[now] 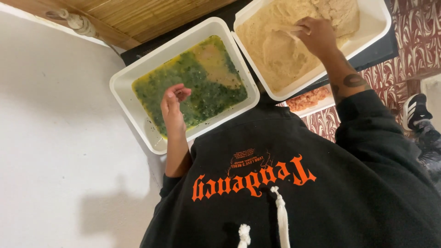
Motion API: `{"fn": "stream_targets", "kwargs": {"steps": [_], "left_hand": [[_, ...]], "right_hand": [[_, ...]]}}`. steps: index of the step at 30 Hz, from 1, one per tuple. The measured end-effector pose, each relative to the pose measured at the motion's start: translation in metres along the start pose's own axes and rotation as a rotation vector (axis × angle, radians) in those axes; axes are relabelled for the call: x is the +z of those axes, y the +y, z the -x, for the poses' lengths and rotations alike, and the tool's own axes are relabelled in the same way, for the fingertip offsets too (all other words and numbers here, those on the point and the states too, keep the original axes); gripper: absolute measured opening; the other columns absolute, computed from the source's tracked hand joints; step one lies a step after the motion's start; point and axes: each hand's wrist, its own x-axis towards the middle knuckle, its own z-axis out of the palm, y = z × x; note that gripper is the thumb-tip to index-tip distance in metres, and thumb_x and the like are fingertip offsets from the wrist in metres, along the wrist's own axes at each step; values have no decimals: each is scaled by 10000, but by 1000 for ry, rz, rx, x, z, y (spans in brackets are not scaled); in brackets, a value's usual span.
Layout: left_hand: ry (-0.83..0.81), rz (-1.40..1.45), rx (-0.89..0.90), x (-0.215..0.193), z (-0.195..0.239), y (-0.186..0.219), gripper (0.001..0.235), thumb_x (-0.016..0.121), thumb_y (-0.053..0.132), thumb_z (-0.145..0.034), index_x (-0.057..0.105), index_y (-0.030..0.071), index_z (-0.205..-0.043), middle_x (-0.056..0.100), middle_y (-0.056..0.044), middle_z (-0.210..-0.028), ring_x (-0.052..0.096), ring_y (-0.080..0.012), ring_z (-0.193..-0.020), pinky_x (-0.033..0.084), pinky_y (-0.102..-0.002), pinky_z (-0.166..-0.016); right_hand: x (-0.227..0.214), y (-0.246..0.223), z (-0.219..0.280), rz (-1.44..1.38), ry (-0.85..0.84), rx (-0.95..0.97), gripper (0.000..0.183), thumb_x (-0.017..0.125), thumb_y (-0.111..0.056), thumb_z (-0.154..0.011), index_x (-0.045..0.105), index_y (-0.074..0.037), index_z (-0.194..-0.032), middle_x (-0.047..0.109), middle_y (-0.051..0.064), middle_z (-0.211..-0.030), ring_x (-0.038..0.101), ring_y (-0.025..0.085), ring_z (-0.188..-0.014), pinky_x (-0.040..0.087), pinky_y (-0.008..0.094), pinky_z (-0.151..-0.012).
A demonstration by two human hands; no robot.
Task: The person dips pieces of raw chicken into a green liquid mixture in a white tray, then transfers them to a second tray containing a dry breading mixture. They press the chicken into the breading to coat it thoroughly, repeating the process for multiple pieces.
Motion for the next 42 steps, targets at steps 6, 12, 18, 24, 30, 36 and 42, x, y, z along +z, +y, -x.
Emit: {"fn": "stream_targets", "kwargs": {"steps": [6,12,18,24,30,36,42], "left_hand": [[26,-9,0,-3,2,3,588,449,590,-1013,650,57,-1161,721,-83,-1004,684,-199,-949,554,-334,-898],[45,9,-9,-6,3,-1,597,460,600,-1003,653,58,-1161,725,-89,-1007,681,-199,-955,547,-334,-902],[42,6,-31,-1,4,-6,597,460,588,-1007,648,44,-1163,721,-104,-1008,672,-197,-938,528,-312,-862],[38,-20,-29,5,2,-5,605,456,612,-1005,653,64,-1169,728,-93,-1007,676,-189,-931,511,-311,-850],[39,-13,-60,17,0,-16,581,438,567,-1025,633,41,-1175,716,-113,-1015,660,-197,-935,504,-311,-853],[13,-31,-62,34,-6,-7,589,435,572,-1024,642,41,-1172,720,-110,-1015,676,-203,-950,511,-317,-847],[34,-31,-83,37,-7,-14,578,437,567,-1024,644,46,-1164,721,-105,-999,669,-190,-926,507,-307,-824]], "right_hand": [[-57,3,-8,44,20,-262,227,741,-141,-1084,787,61,-1177,769,166,-1103,711,256,-921,542,350,-793],[-87,-14,-1,-76,-265,-86,223,747,-50,-1048,735,9,-1263,637,64,-747,483,117,-563,410,242,-515],[-30,25,-52,-13,-291,-56,292,622,-149,-1008,717,12,-1232,724,178,-1181,670,317,-1100,503,449,-1003],[-27,13,-36,-125,-127,310,224,719,-173,-1014,699,-49,-1199,729,137,-1156,701,256,-1026,573,353,-829],[23,31,21,-63,-231,733,586,608,-221,-1037,354,-11,-1522,279,198,-1542,345,401,-1392,354,503,-1145],[83,-13,7,-481,54,1373,928,261,-715,-911,89,-159,-1633,-100,22,-1699,-148,276,-1553,-94,546,-1228],[131,39,-8,-616,695,1224,702,215,-586,-992,244,-231,-1596,166,126,-1690,136,341,-1560,115,554,-1228]]}}
